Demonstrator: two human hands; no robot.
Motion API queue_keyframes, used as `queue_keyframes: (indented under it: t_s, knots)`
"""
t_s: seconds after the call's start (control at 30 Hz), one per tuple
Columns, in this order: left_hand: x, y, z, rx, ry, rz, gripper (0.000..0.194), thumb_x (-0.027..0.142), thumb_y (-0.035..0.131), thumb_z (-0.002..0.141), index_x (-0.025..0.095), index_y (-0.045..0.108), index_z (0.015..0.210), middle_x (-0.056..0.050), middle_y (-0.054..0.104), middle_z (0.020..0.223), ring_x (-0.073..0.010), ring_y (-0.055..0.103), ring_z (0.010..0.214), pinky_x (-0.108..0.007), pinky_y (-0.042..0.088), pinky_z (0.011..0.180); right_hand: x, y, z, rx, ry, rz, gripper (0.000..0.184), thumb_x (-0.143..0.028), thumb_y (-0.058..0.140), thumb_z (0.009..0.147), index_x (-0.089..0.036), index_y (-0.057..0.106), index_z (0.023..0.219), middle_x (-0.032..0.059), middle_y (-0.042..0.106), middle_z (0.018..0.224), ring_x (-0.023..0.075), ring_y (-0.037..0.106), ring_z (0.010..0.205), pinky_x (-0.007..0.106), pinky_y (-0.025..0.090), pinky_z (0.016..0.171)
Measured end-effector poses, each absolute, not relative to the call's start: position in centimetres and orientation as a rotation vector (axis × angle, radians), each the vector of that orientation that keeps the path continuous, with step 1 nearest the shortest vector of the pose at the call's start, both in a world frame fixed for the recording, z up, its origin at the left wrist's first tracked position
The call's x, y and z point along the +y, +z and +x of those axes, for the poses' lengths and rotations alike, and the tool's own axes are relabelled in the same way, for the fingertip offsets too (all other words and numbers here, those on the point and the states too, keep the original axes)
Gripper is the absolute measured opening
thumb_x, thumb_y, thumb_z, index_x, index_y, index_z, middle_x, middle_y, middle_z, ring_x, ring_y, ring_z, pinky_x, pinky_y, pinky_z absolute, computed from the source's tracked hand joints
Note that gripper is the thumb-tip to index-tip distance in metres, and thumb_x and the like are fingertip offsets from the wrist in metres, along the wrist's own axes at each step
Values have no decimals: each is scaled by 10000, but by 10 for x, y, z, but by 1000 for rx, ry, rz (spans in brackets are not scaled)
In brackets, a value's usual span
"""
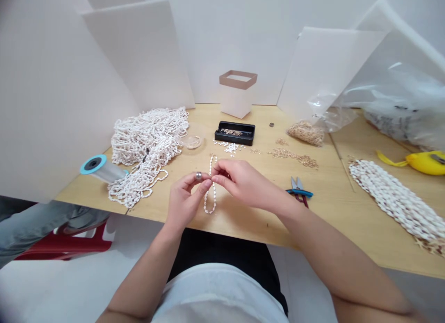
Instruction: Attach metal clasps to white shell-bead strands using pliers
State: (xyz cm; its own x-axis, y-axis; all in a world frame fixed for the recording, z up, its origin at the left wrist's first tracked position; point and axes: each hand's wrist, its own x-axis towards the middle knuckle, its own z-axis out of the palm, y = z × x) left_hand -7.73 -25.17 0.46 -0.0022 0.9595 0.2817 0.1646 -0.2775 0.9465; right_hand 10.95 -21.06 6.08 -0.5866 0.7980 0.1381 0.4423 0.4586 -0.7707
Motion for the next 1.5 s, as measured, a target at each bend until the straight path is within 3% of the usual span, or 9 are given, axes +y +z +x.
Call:
queue_keyframes:
  t_s: [0.13,0.27,0.5,0.67,0.9,1.07,1.33,1.5]
  knots:
    - [-246,10,-72,1149,1336,1477,184,349,711,889,171,748,915,-85,763,949,-222,710,934,-355,534,917,-218,68,107,-2265,649,-1025,132,-192,506,966,-220,588,866,35,671,839,178,595,737,315,452,673]
    - [-245,9,-71,1098,1364,1498,169,340,701,895,179,749,914,-83,755,952,-224,700,948,-360,529,932,-222,70,106,-2269,538,-996,138,-169,510,955,-236,563,847,42,667,838,198,614,760,333,474,674]
    - [-244,17,-66,1041,1486,1350,143,318,729,875,175,730,864,-45,717,850,-173,666,841,-299,538,833,-231,67,103,-1978,695,-1094,97,-253,570,975,-241,652,924,30,709,883,196,648,782,340,504,705]
    - [-244,21,-68,1075,1534,1388,142,312,729,876,172,737,857,-52,735,862,-182,679,855,-316,532,865,-232,62,101,-1858,836,-1085,119,-336,616,965,-237,678,944,22,723,895,193,669,796,335,524,719]
    - [-243,21,-70,1099,1518,1428,156,334,727,874,179,728,853,-61,734,879,-203,683,886,-336,527,881,-230,68,100,-1912,800,-1082,100,-307,622,957,-236,666,902,19,706,842,180,635,742,316,483,631]
    - [-240,19,-69,976,1453,1257,181,355,755,846,179,727,818,-32,697,776,-163,643,757,-296,528,772,-227,68,102,-1943,843,-1045,96,-293,606,964,-236,671,921,26,719,872,187,656,781,320,502,648]
    - [-234,19,-68,886,1399,1220,165,339,762,843,178,730,821,-26,687,769,-148,626,739,-273,515,742,-223,65,107,-2046,380,-831,119,-175,606,954,-243,699,921,39,737,886,191,682,824,343,541,747]
    - [-234,23,-70,920,1396,1346,159,331,728,876,179,717,829,-30,671,793,-156,609,769,-289,500,775,-220,61,108,-2069,311,-777,126,-173,570,971,-248,668,946,46,728,890,194,682,822,342,549,745]
